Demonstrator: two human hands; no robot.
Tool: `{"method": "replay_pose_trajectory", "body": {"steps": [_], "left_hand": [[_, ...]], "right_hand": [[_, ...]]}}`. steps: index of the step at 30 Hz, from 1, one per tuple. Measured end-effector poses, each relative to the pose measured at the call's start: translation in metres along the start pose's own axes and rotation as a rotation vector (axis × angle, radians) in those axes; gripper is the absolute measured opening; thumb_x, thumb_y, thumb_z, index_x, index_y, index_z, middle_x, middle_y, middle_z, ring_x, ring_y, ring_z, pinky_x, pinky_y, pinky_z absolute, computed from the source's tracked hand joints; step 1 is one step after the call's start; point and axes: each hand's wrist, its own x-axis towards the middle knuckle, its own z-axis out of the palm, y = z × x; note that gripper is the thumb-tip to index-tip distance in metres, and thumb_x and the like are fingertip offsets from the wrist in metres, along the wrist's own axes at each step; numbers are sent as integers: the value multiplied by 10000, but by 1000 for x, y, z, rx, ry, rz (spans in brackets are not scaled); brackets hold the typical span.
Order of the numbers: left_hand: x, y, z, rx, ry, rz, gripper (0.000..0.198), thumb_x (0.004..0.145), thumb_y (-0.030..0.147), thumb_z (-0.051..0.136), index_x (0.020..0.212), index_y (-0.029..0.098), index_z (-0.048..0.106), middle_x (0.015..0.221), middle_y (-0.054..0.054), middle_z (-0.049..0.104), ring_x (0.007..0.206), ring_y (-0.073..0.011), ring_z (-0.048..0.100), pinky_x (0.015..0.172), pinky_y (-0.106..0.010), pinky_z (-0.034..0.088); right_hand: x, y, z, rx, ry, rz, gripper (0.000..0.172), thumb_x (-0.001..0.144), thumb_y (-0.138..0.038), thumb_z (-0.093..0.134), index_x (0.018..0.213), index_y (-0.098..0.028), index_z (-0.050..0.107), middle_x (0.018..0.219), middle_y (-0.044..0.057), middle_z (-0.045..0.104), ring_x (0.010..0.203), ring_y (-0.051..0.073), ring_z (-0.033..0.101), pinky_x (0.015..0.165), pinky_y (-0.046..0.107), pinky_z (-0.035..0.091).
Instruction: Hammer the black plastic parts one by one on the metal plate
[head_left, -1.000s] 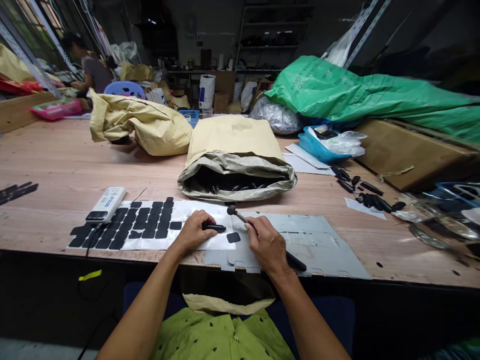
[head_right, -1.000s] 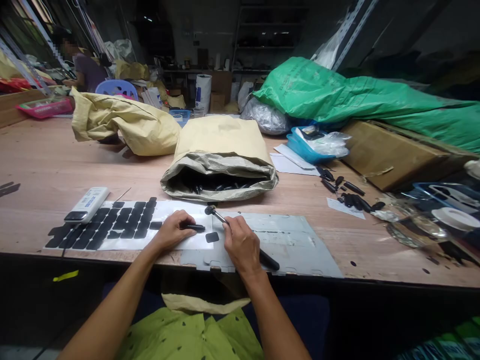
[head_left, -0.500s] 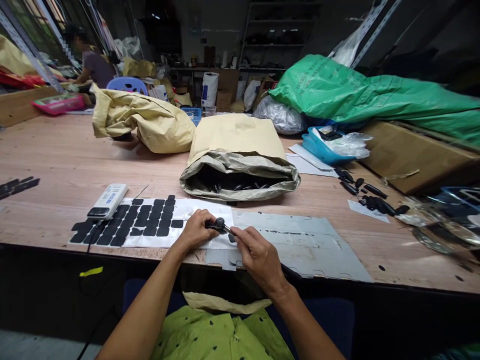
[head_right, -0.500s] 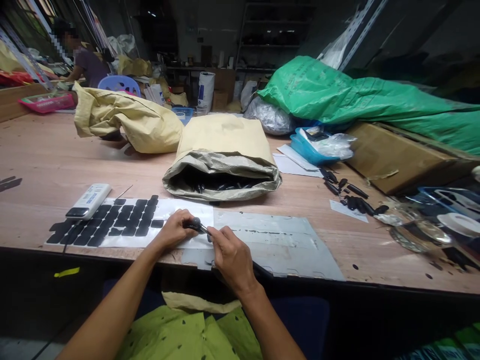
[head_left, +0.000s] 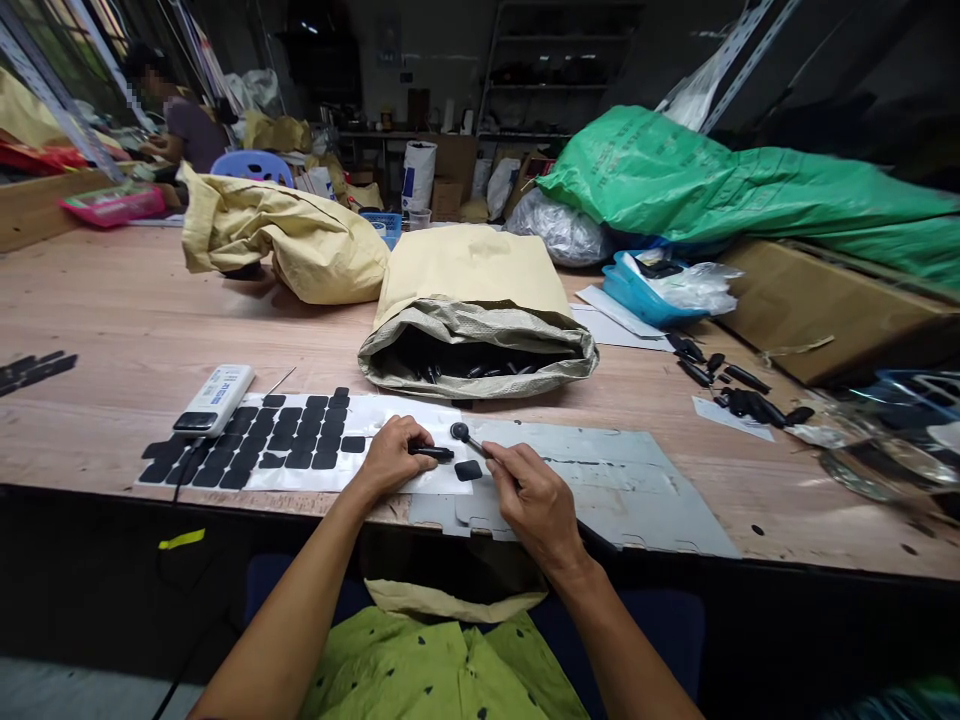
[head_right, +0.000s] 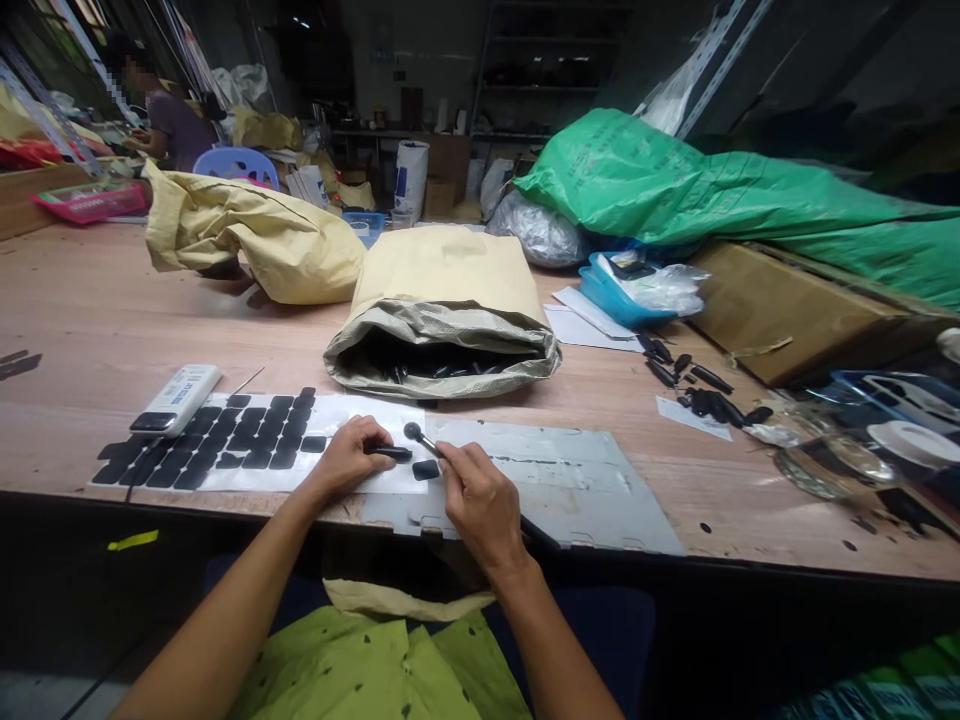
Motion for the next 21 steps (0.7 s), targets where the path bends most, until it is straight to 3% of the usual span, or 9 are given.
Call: {"method": "replay_pose_trajectory", "body": {"steps": [3, 8, 14, 17, 21], "left_hand": [[-1, 0, 0, 34, 1, 19, 103, 687, 172, 722, 771, 202, 671, 822, -9, 635, 878, -211, 547, 759, -337, 438], [-2, 0, 0, 71, 2, 53, 104, 703, 193, 716, 798, 204, 674, 842, -17, 637, 874, -216, 542, 759, -340, 439], [-3, 1, -1, 81, -25, 104, 103, 771, 267, 705, 853, 206, 689, 844, -25, 631, 871, -216, 530, 778, -347, 439], [-18, 13, -1, 67, -56, 190, 105, 809, 289, 698, 878, 209, 704, 926, -47, 642, 925, -224, 541, 835, -372, 449], [-58, 34, 9, 86, -167, 321, 92, 819, 301, 708, 891, 247, 728, 1279, -63, 600, 1199, -283, 494, 1020, -457, 413]], "right_hand": [[12, 12, 4, -116, 75, 16, 274, 965, -269, 478, 1142, -249, 686, 960, 19, 679, 814, 125, 620, 670, 226, 434], [23, 33, 16, -346, 74, -40, 241, 940, -224, 495, 1040, -224, 714, 854, 34, 639, 770, 152, 540, 687, 272, 376], [23, 38, 20, -363, 50, -39, 212, 932, -242, 508, 1017, -210, 699, 877, 50, 626, 846, 188, 488, 740, 294, 348], [22, 38, 20, -349, 26, -5, 202, 928, -244, 520, 1035, -216, 690, 889, 40, 621, 828, 179, 492, 730, 293, 341], [22, 37, 20, -349, 27, 7, 197, 923, -248, 532, 1039, -217, 688, 896, 37, 625, 838, 181, 499, 738, 296, 337]]}}
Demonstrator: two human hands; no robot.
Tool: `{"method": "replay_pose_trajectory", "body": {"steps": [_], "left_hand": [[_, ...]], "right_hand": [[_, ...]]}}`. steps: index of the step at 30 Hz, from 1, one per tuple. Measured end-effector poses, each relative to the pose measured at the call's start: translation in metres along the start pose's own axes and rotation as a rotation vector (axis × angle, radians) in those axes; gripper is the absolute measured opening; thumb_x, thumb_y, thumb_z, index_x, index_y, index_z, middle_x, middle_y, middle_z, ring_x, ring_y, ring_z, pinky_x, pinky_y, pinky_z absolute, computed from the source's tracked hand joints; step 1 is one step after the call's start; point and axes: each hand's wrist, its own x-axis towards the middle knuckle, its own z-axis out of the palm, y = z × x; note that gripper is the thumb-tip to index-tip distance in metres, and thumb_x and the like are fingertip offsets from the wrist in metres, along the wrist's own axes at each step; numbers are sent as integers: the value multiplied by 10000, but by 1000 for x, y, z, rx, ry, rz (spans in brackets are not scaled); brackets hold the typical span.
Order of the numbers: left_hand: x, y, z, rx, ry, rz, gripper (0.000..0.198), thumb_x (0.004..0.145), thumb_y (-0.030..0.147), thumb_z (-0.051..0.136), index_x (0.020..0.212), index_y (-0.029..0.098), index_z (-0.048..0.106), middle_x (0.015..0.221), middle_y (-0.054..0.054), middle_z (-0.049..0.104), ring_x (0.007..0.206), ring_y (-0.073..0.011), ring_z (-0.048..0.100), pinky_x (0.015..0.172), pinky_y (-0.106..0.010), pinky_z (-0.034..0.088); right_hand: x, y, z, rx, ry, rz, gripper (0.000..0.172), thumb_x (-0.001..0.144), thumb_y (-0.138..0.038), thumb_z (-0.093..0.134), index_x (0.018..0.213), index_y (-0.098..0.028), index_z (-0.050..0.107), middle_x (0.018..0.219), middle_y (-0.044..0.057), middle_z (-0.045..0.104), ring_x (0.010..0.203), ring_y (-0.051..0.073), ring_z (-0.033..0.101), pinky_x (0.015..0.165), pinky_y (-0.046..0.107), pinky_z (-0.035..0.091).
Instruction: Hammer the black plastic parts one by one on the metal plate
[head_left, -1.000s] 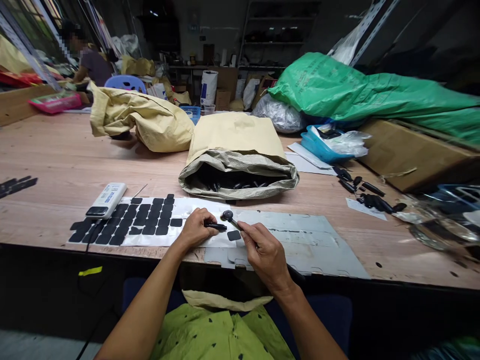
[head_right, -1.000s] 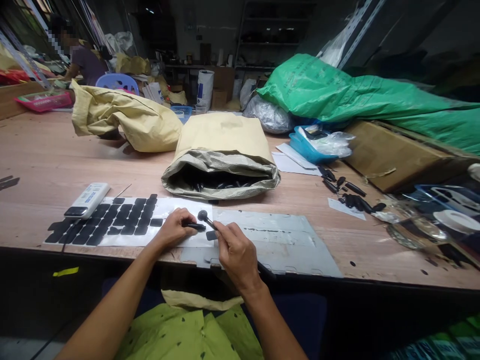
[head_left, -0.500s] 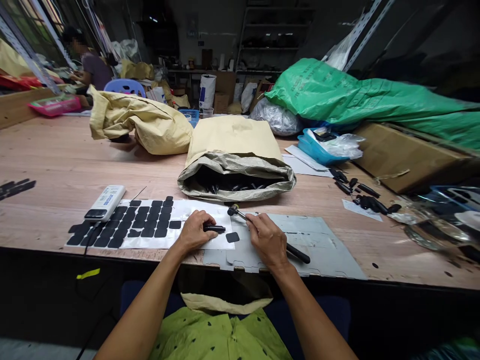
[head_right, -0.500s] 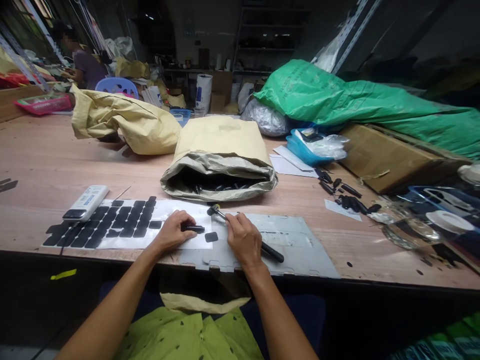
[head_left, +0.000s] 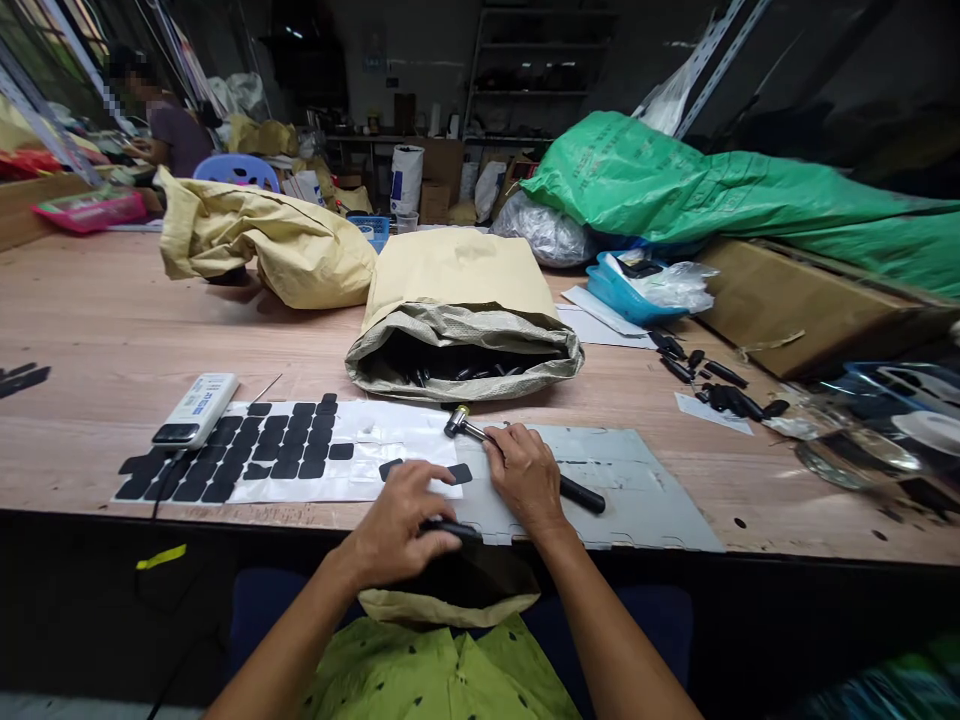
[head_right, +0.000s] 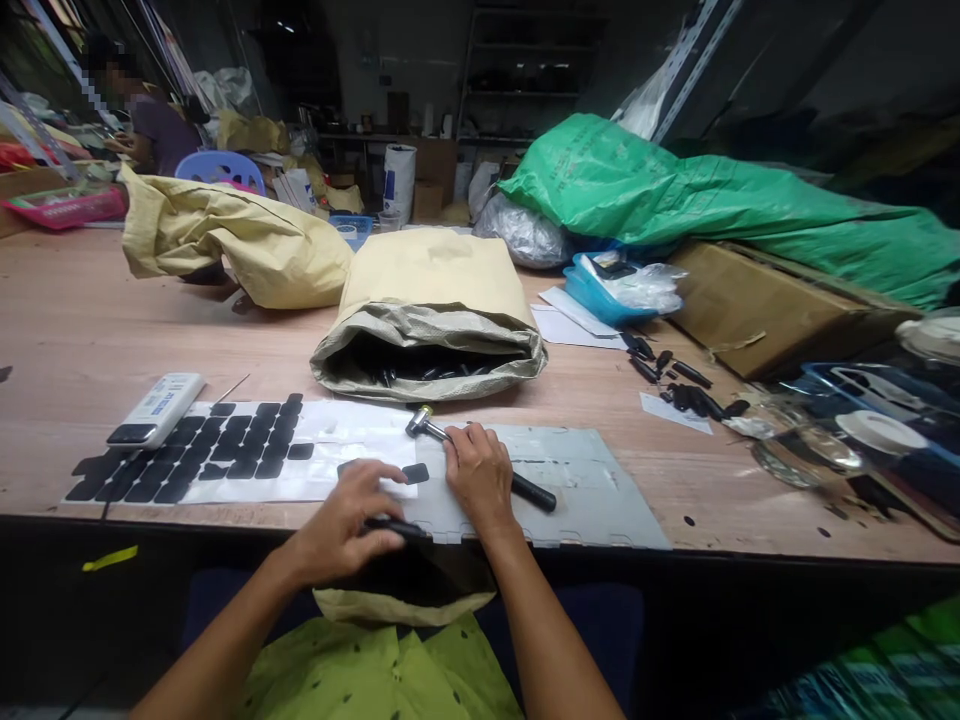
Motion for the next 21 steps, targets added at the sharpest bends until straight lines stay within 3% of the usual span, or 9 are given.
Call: {"method": "replay_pose_trajectory", "body": {"steps": [4, 8, 11, 14, 16, 18, 21], "left_hand": [[-29, 13, 34, 146, -94, 50, 129, 777, 248, 728, 906, 242, 723, 1539, -61, 403, 1388, -355, 348, 1119, -568, 331], [-48, 6, 70, 328, -38, 59, 122, 767, 159, 698, 876, 207, 673, 1634, -68, 210, 1469, -368, 227, 1157, -607, 260], [-51, 8, 77, 347, -3, 54, 125, 774, 191, 712, 883, 201, 651, 1633, -85, 206, 1464, -384, 229, 1144, -611, 268], [-37, 15, 66, 231, 81, 26, 137, 804, 270, 710, 923, 220, 663, 1502, -106, 436, 1354, -359, 401, 1087, -576, 359], [-14, 13, 51, 117, 184, -37, 116, 852, 291, 662, 951, 231, 665, 1249, -107, 623, 1169, -295, 546, 987, -498, 458], [18, 1, 32, 35, 317, -137, 109, 901, 283, 589, 965, 225, 656, 1018, -88, 675, 986, -243, 604, 878, -429, 508], [73, -28, 0, 35, 563, -291, 157, 924, 263, 510, 952, 201, 651, 964, -84, 673, 931, -230, 613, 851, -405, 509]], "right_hand": [[0, -1, 0, 5, 4, -1, 202, 926, -251, 522, 1040, -215, 685, 909, 41, 627, 847, 182, 500, 745, 298, 334], [0, -1, 0, 5, 4, -3, 201, 924, -252, 524, 1039, -216, 685, 905, 40, 623, 844, 183, 496, 742, 297, 331], [-1, -1, 1, 0, 5, -4, 200, 922, -250, 530, 1042, -216, 686, 907, 40, 623, 842, 184, 497, 742, 295, 328], [-1, -1, 2, -12, 6, -3, 199, 922, -247, 528, 1040, -213, 685, 897, 44, 619, 837, 187, 494, 746, 294, 328], [-1, -1, 2, -21, 6, -5, 194, 921, -244, 528, 1035, -210, 682, 895, 45, 615, 832, 186, 490, 746, 294, 327], [-1, -1, 1, -25, 3, -6, 188, 919, -240, 530, 1029, -208, 678, 896, 43, 611, 827, 183, 485, 741, 293, 326], [0, -2, 0, -16, -3, -2, 181, 915, -236, 533, 1026, -208, 674, 895, 39, 607, 825, 179, 481, 731, 291, 324]]}}
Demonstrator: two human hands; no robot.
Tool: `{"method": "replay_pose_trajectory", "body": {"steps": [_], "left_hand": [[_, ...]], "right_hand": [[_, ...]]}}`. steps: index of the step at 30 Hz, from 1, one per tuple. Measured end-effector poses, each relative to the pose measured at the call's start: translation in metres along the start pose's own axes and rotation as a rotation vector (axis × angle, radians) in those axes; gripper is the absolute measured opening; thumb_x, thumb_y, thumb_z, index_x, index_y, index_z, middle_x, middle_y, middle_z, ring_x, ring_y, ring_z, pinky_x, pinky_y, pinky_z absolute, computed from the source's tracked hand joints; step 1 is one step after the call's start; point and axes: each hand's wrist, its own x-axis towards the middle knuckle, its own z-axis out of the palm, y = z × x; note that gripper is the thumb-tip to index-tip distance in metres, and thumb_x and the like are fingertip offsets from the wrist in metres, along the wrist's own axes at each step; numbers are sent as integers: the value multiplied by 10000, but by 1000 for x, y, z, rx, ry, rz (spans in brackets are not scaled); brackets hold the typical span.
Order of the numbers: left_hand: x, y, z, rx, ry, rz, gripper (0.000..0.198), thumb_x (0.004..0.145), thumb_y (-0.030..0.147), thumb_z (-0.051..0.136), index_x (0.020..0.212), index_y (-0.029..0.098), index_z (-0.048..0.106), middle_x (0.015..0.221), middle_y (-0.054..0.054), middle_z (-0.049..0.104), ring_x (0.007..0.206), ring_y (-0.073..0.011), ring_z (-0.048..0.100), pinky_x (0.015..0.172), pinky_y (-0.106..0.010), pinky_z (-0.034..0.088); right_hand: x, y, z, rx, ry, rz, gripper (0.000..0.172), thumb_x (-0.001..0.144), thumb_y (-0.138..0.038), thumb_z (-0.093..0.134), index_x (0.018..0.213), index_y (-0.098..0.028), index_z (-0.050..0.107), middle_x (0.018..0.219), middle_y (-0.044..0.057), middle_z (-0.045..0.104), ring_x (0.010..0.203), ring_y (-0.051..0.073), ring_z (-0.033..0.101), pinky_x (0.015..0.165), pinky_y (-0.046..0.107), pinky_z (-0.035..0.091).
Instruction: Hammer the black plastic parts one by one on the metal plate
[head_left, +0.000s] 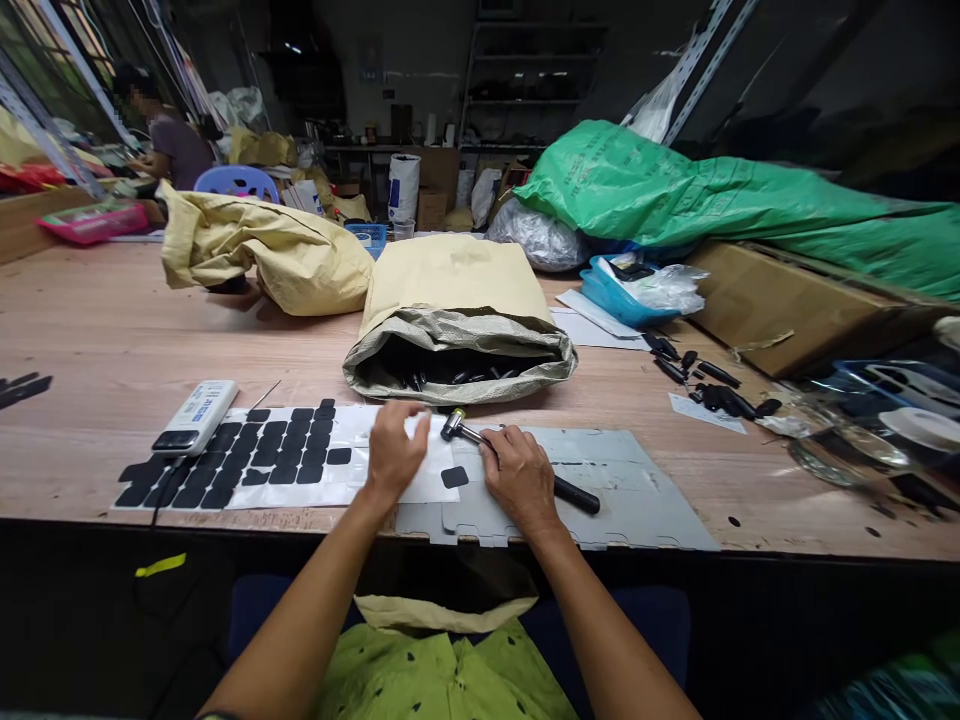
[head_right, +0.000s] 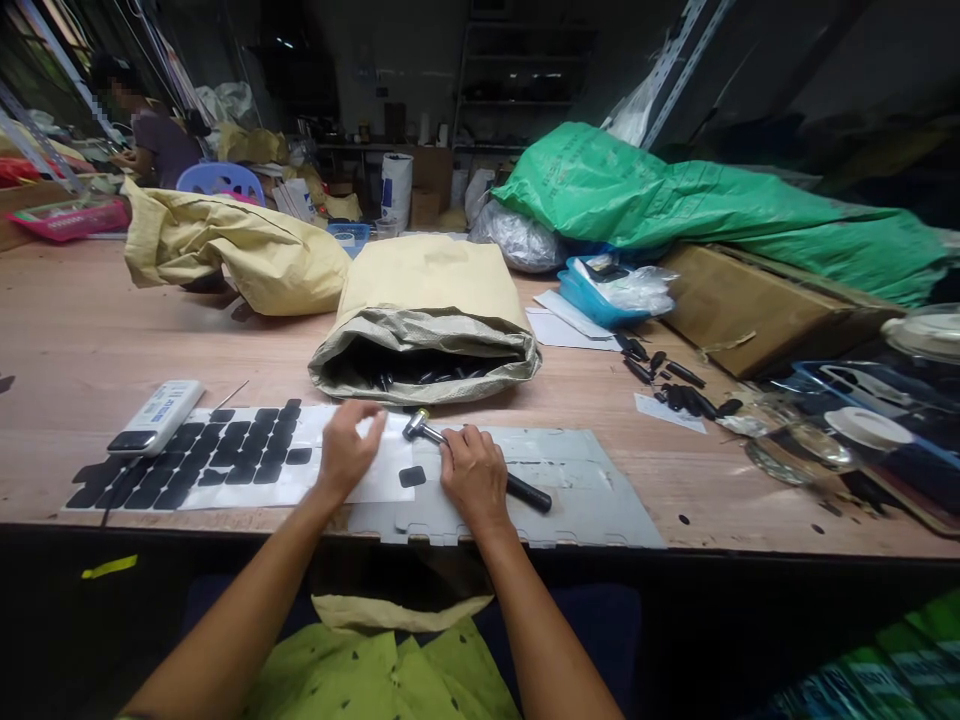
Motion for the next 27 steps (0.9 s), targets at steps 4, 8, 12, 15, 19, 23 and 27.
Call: {"method": "replay_pose_trajectory", "body": {"steps": [4, 8, 12, 15, 19, 23, 27], "left_hand": [[74, -17, 5, 177, 88, -279, 236, 901, 277, 491, 902, 150, 689, 933, -142, 698, 934, -274, 645, 854, -411, 485], [105, -24, 12, 312, -20, -578, 265, 793, 365, 617, 875, 139, 727, 1039, -224, 712, 1008, -371, 662, 811, -442, 487], [110, -26, 11, 315, -25, -673, 319, 688, 438, 713, 833, 156, 736, 1078, -209, 716, 1031, -372, 662, 790, -416, 498], [106, -26, 1, 199, -14, -647, 294, 697, 441, 704, 787, 161, 725, 976, -160, 740, 967, -329, 676, 764, -379, 496], [84, -21, -23, 1, 29, -469, 200, 711, 355, 711, 782, 167, 705, 824, -57, 734, 825, -221, 670, 739, -304, 486], [40, -15, -46, -166, -211, -281, 215, 717, 356, 730, 838, 181, 701, 826, -17, 715, 749, -178, 636, 660, -274, 477], [1, -21, -53, 20, -386, -209, 138, 703, 275, 745, 820, 206, 720, 824, -12, 680, 742, -178, 601, 689, -298, 464]], "right_hand": [[1, 0, -1, 22, -4, 8, 176, 909, -230, 541, 1025, -215, 673, 900, 38, 610, 837, 178, 488, 735, 289, 323], [1, 1, 0, 34, 4, 9, 167, 899, -224, 552, 1012, -216, 675, 896, 35, 608, 833, 174, 490, 723, 287, 322], [0, 1, 2, 31, 22, 3, 168, 896, -229, 563, 1018, -215, 677, 895, 34, 606, 839, 176, 494, 727, 292, 330], [1, 1, 2, 28, 28, 4, 163, 896, -230, 567, 1010, -213, 682, 900, 35, 609, 841, 177, 493, 725, 293, 334], [1, 1, 1, 29, 23, 6, 161, 894, -228, 566, 1000, -210, 685, 909, 43, 612, 844, 178, 492, 726, 295, 337], [1, 1, 1, 38, 16, 13, 169, 894, -231, 560, 1005, -209, 686, 893, 41, 607, 834, 177, 486, 723, 299, 337], [1, 0, 1, 32, 18, 15, 166, 891, -236, 563, 1001, -209, 686, 896, 40, 605, 830, 177, 484, 721, 302, 335]]}}
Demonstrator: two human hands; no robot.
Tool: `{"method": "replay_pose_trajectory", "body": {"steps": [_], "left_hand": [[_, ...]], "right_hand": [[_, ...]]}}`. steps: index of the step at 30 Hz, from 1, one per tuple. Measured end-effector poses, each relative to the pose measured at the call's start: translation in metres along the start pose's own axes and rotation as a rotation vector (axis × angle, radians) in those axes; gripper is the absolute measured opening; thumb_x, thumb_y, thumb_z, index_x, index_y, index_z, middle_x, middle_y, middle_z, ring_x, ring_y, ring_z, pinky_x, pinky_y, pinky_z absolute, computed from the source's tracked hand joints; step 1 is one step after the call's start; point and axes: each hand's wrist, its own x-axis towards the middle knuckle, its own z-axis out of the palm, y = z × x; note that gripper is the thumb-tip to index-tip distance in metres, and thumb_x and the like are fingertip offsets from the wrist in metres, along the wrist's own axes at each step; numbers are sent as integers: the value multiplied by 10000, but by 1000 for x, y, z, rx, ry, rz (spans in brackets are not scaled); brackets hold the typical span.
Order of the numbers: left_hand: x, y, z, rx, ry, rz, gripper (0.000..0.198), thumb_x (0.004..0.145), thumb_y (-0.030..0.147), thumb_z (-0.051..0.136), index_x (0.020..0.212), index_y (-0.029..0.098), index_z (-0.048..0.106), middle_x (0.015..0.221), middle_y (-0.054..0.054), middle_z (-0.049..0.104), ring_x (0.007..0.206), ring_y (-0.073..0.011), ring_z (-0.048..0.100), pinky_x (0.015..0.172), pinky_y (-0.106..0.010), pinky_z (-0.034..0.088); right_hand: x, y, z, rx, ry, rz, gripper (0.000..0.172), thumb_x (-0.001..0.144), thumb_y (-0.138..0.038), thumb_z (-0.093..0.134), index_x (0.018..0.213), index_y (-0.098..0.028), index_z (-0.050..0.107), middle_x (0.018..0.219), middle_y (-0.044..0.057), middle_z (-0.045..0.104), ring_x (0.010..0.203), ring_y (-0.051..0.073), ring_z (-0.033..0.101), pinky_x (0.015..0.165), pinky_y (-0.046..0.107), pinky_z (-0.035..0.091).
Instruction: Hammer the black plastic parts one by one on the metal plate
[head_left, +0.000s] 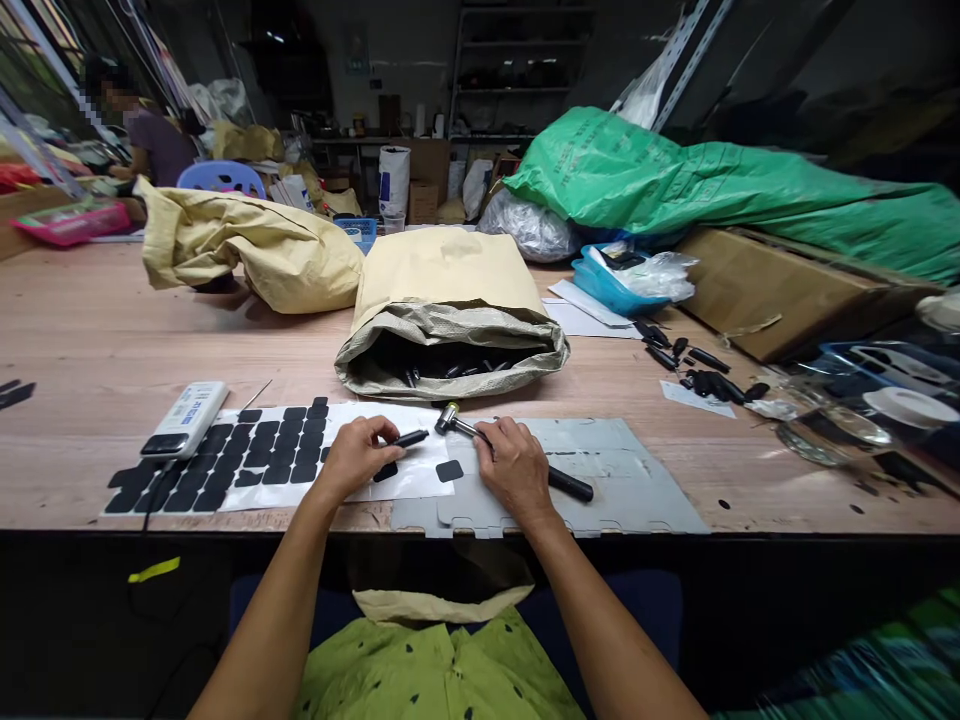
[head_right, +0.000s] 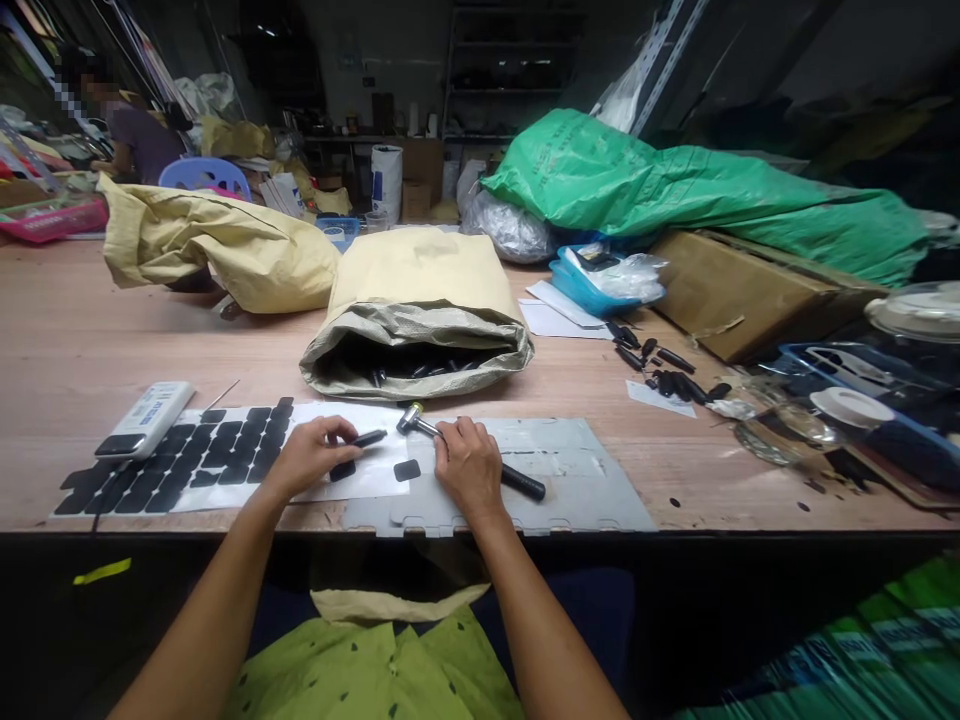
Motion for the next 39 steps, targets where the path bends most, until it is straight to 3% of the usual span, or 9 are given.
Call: {"method": "replay_pose_trajectory", "body": {"steps": [5, 9, 19, 24, 29, 34, 39], "left_hand": [[-10, -11, 11, 69, 5, 87, 160, 721, 185, 725, 879, 204, 712, 842, -16, 671, 812, -187, 582, 746, -310, 460], [-8, -12, 16, 73, 22, 127, 241, 727, 254, 756, 963, 215, 719, 907, -21, 685, 870, -207, 571, 756, -324, 453], [-9, -14, 26, 60, 54, 98, 140, 729, 250, 753, 865, 231, 725, 869, 5, 689, 861, -202, 553, 752, -328, 436], [-8, -15, 25, 37, 39, 82, 149, 705, 231, 768, 850, 232, 733, 872, 4, 697, 890, -209, 561, 771, -330, 432], [-8, -13, 25, 23, 50, 72, 126, 705, 238, 761, 830, 240, 745, 854, 0, 692, 887, -211, 561, 772, -333, 430], [-8, -13, 26, 31, 42, 89, 58, 714, 236, 746, 772, 240, 739, 824, 3, 682, 876, -208, 551, 784, -334, 424], [-8, -13, 26, 29, 45, 84, 138, 707, 228, 751, 844, 248, 761, 842, -1, 692, 881, -211, 560, 795, -339, 430]], "right_hand": [[0, 0, 0, 0, 7, 0, 165, 889, -231, 570, 1005, -209, 685, 895, 37, 610, 826, 176, 491, 723, 298, 336], [-1, 0, 1, 4, 10, 0, 165, 895, -230, 567, 1006, -209, 687, 887, 34, 611, 814, 175, 494, 721, 291, 338], [1, 3, 0, -15, -23, -40, 187, 940, -245, 498, 965, -196, 676, 879, 50, 620, 805, 178, 510, 695, 290, 344], [-2, -12, -16, 109, -14, -84, 258, 991, -271, 422, 1054, -200, 662, 930, 43, 646, 754, 137, 554, 644, 253, 389], [-8, -38, -34, 344, -117, -177, 298, 1008, -301, 385, 1134, -222, 643, 917, 41, 656, 771, 134, 603, 676, 237, 458], [-17, -46, -30, 308, -152, -240, 290, 997, -265, 414, 1153, -208, 651, 928, 53, 666, 786, 134, 621, 684, 230, 468], [-17, -41, -27, 308, -117, -186, 277, 993, -274, 434, 1146, -216, 657, 932, 41, 666, 805, 130, 628, 703, 216, 472]]}}
